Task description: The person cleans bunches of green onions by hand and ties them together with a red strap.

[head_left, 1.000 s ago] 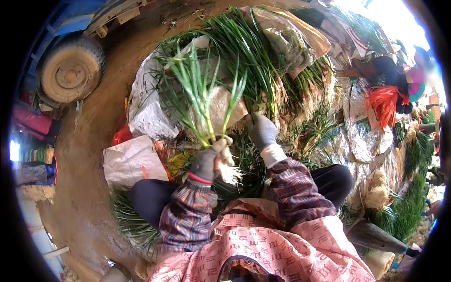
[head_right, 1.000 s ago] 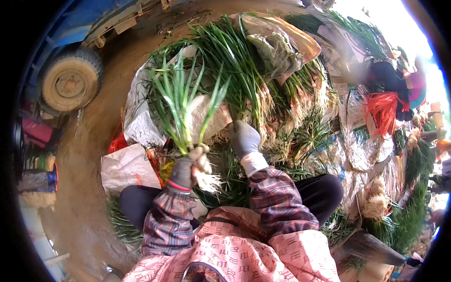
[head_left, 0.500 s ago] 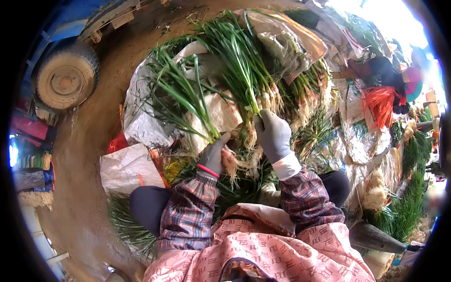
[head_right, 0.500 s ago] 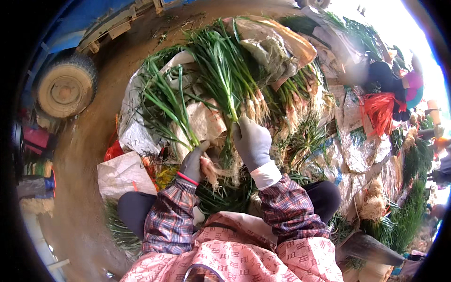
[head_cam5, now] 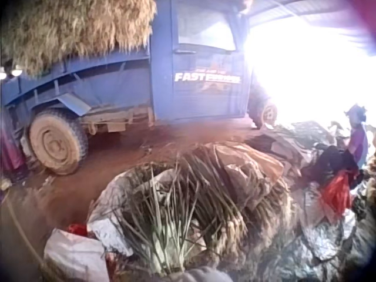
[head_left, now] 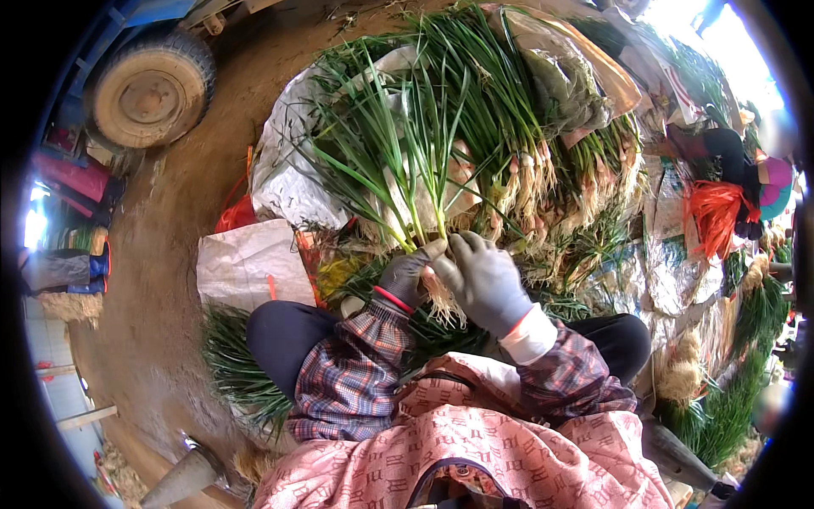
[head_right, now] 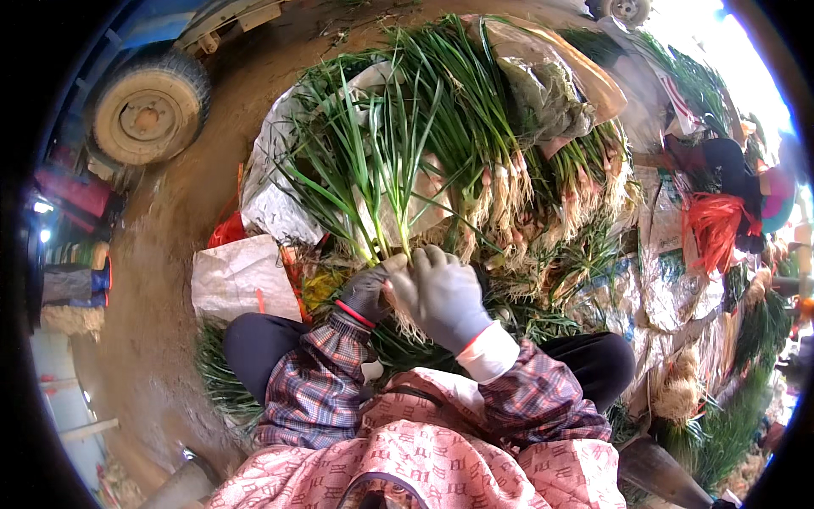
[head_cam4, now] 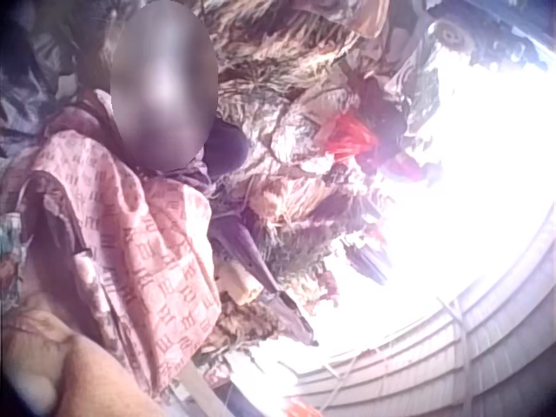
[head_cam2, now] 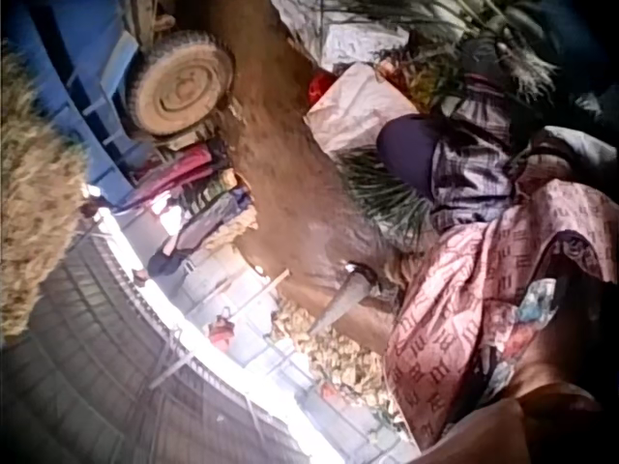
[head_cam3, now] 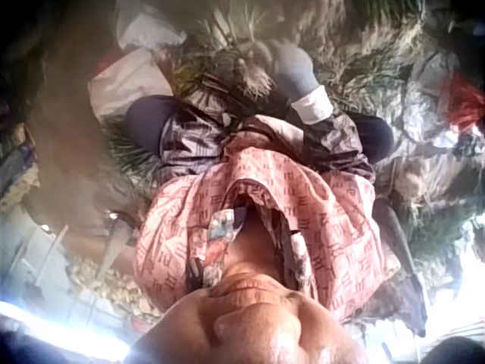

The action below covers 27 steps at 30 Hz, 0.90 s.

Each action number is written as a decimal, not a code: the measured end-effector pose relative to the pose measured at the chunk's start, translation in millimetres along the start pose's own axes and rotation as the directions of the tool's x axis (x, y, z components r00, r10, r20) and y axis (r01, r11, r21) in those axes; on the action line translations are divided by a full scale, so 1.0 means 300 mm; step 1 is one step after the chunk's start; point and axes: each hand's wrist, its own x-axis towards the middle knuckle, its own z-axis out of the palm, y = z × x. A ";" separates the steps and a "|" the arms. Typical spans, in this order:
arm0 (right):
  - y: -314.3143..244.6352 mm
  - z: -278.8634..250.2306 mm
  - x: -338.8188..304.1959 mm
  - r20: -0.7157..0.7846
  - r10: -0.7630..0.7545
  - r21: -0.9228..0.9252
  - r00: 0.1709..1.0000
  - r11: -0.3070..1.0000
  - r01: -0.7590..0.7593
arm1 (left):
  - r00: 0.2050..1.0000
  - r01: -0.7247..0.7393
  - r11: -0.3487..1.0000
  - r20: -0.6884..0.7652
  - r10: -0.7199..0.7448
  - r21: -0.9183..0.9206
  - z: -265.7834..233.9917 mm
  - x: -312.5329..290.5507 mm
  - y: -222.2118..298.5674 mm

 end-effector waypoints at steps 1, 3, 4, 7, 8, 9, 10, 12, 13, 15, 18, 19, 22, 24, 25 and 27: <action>0.009 -0.007 0.006 0.117 0.182 0.169 0.976 0.965 -0.200 | 0.998 0.062 0.996 -0.024 -0.064 -0.061 -0.006 0.000 0.000; 0.044 -0.008 0.055 0.044 0.409 0.284 0.911 0.870 -0.404 | 0.996 0.086 0.991 0.045 -0.082 -0.103 -0.012 0.001 -0.012; 0.075 -0.003 0.094 0.175 0.431 0.477 0.885 0.749 -0.459 | 0.997 0.066 0.994 0.057 -0.061 -0.085 -0.014 0.005 -0.019; 0.108 0.106 0.203 0.370 0.343 0.825 0.863 0.305 -0.475 | 0.998 -0.068 0.994 -0.005 0.068 0.081 -0.021 0.017 -0.043; 0.105 0.150 0.226 0.362 0.295 0.827 0.884 0.337 -0.451 | 0.992 -0.112 0.981 -0.045 0.121 0.156 -0.026 0.015 -0.051; 0.112 0.178 0.238 0.308 0.332 0.701 0.892 0.555 -0.449 | 0.990 0.019 0.999 -0.142 -0.012 0.043 -0.030 0.018 -0.050; 0.104 0.208 0.241 0.178 0.344 0.525 0.922 0.760 -0.385 | 0.986 0.005 0.983 -0.167 0.026 0.183 -0.033 0.014 -0.052; 0.093 0.233 0.232 -0.004 0.282 0.091 0.959 0.956 -0.280 | 0.978 0.020 0.912 -0.198 0.068 0.410 -0.034 0.011 -0.047; 0.090 0.232 0.227 0.104 0.273 0.036 0.957 0.960 -0.277 | 0.977 0.022 0.938 -0.207 0.052 0.345 -0.030 0.006 -0.043; 0.106 0.196 0.226 0.070 0.250 -0.103 0.966 0.965 -0.243 | 0.983 -0.039 0.926 -0.151 0.103 0.377 -0.010 -0.008 -0.029; 0.161 0.120 0.253 0.071 0.237 0.049 0.969 0.969 -0.241 | 0.961 -0.025 0.850 -0.223 0.166 0.526 0.032 -0.064 0.013; 0.195 0.094 0.267 0.114 0.389 0.119 0.914 0.908 -0.402 | 0.968 -0.087 0.892 -0.175 0.181 0.443 0.046 -0.095 0.031; 0.268 0.065 0.224 -0.174 0.715 0.069 0.677 0.695 -0.716 | 0.976 -0.215 0.957 0.034 0.213 0.194 0.056 -0.204 0.124; 0.277 0.092 0.117 0.277 0.491 -0.332 0.826 0.856 -0.398 | 0.902 -0.246 0.964 0.342 0.265 -0.097 0.046 -0.218 0.227; 0.257 0.132 0.082 0.593 0.279 -0.352 0.755 0.934 -0.068 | 0.884 -0.257 0.951 0.357 0.303 -0.170 0.047 -0.208 0.259; 0.270 0.153 0.025 0.755 0.086 -0.306 0.649 0.923 0.233 | 0.830 -0.288 0.920 0.410 0.379 -0.266 0.054 -0.146 0.308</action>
